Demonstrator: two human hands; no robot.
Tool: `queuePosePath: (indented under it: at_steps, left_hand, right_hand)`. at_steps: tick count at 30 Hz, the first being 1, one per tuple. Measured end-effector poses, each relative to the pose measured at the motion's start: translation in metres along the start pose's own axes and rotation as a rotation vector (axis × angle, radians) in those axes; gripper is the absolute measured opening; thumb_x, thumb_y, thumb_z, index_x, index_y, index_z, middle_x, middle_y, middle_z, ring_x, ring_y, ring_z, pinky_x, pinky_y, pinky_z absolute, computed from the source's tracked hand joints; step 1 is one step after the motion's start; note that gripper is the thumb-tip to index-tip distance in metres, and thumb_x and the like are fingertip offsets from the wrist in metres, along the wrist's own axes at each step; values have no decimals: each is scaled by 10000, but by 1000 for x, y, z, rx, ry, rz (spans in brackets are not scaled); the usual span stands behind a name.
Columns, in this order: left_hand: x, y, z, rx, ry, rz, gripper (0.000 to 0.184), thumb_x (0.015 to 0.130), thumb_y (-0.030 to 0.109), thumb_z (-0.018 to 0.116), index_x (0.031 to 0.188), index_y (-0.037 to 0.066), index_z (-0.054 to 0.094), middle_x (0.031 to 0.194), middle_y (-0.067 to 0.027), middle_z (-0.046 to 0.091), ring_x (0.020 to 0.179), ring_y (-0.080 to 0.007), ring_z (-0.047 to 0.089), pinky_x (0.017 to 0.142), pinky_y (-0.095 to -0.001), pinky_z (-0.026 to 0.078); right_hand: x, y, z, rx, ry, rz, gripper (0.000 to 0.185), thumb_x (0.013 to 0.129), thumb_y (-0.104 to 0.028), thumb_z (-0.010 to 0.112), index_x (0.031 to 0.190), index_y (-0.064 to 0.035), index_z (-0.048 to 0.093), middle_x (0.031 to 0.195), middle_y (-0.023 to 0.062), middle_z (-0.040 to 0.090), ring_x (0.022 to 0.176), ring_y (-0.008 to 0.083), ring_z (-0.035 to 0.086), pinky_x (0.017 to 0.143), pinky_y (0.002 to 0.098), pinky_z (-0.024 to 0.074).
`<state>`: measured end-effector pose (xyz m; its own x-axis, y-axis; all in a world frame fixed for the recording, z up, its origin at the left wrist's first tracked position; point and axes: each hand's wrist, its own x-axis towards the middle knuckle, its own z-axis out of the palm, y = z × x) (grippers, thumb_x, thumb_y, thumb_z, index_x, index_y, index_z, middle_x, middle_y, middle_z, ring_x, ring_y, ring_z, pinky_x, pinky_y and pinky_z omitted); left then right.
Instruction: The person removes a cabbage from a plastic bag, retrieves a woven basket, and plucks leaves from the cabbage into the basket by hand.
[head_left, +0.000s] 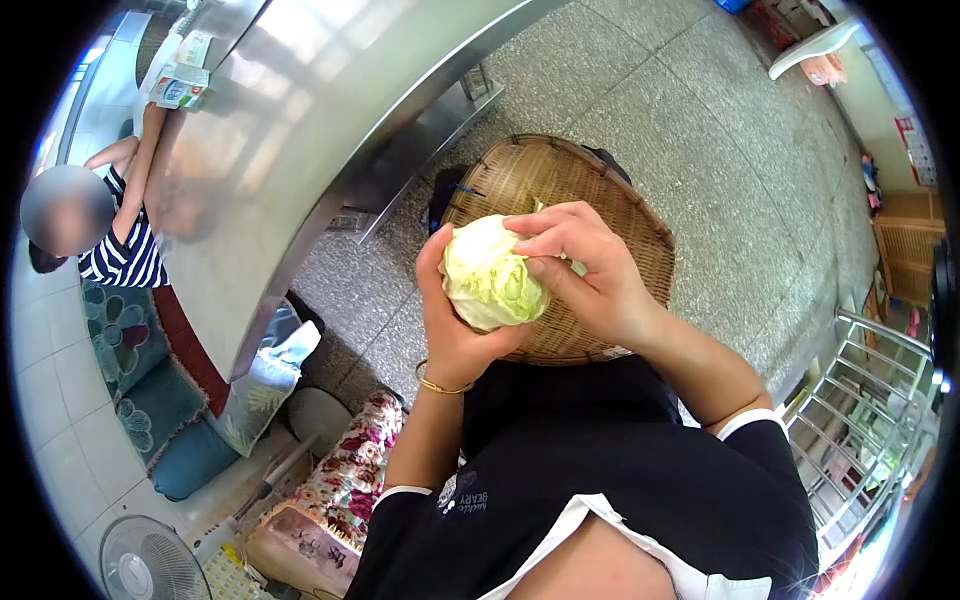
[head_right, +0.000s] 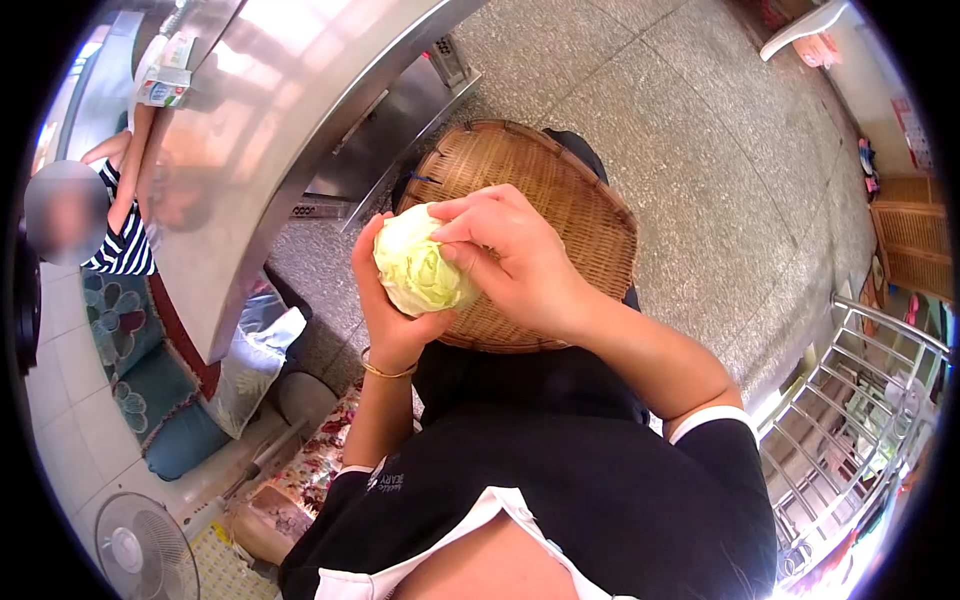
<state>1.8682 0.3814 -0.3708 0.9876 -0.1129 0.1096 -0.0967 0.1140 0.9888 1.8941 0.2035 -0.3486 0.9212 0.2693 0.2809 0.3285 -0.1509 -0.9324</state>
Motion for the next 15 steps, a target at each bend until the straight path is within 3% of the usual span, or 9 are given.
queuePosePath:
  at_steps: [2,4,5,6,7,9,12,14,15]
  left_hand:
    - [0,-5,-6,62,-16,50,1058,531,137,842,1386,55,226,1310,-142,375,1175,-252,458,987,-380,412]
    - [-3,-10,-13,123,-30,92,1070,525,144,844,1389,54,220,1312,-144,373,1168,-252,463,985,-383,414]
    - [-5,-13,-16,143,-48,106,1084,532,224,858,1393,53,222,1353,-153,354,1202,-269,448,1003,-396,401]
    - [-6,-13,-17,163,-66,120,1104,540,305,872,1397,53,224,1394,-162,336,1236,-286,432,1021,-409,388]
    - [-7,-12,-15,164,-59,114,1104,540,305,872,1397,53,224,1394,-162,336,1236,-286,432,1021,-409,388]
    - [-7,-10,-11,-73,-41,135,1124,513,254,882,1392,51,212,1387,-151,319,1229,-287,436,1004,-414,410]
    - [-8,-12,-18,-134,-16,124,1158,521,276,886,1408,57,175,1412,-151,299,1265,-293,405,1018,-425,401]
    - [-7,-11,-21,-155,15,112,1182,524,267,883,1421,61,141,1418,-145,290,1260,-289,411,1025,-419,394]
    - [-7,-9,-21,-155,21,111,1182,524,267,883,1421,61,141,1418,-145,290,1260,-289,411,1025,-419,394]
  right_hand:
    - [5,1,1,-23,4,-40,147,871,-100,613,992,-17,621,1028,98,644,984,230,583,848,348,472]
    - [7,1,3,336,60,302,150,920,-154,573,976,-18,601,922,66,659,828,163,611,736,280,498]
    - [9,2,0,339,53,307,150,920,-154,573,976,-18,601,922,66,659,828,163,611,736,280,498]
    - [12,5,-6,541,84,418,137,936,-152,549,985,-29,583,902,63,656,786,141,606,698,259,495]
    - [14,8,-11,741,115,531,126,951,-151,525,995,-40,565,882,60,654,744,118,600,659,239,493]
    - [15,20,-16,908,215,559,171,946,-199,549,1021,-47,569,828,55,658,689,104,602,571,232,485]
    - [8,33,-24,912,255,539,176,934,-202,569,989,-39,608,873,53,664,737,112,613,621,247,497]
    - [1,34,-28,314,47,366,147,887,-171,617,951,-42,652,934,67,667,834,170,631,710,280,505]
    - [-3,36,-32,314,41,368,147,887,-171,617,951,-42,652,934,67,667,834,170,631,710,280,505]
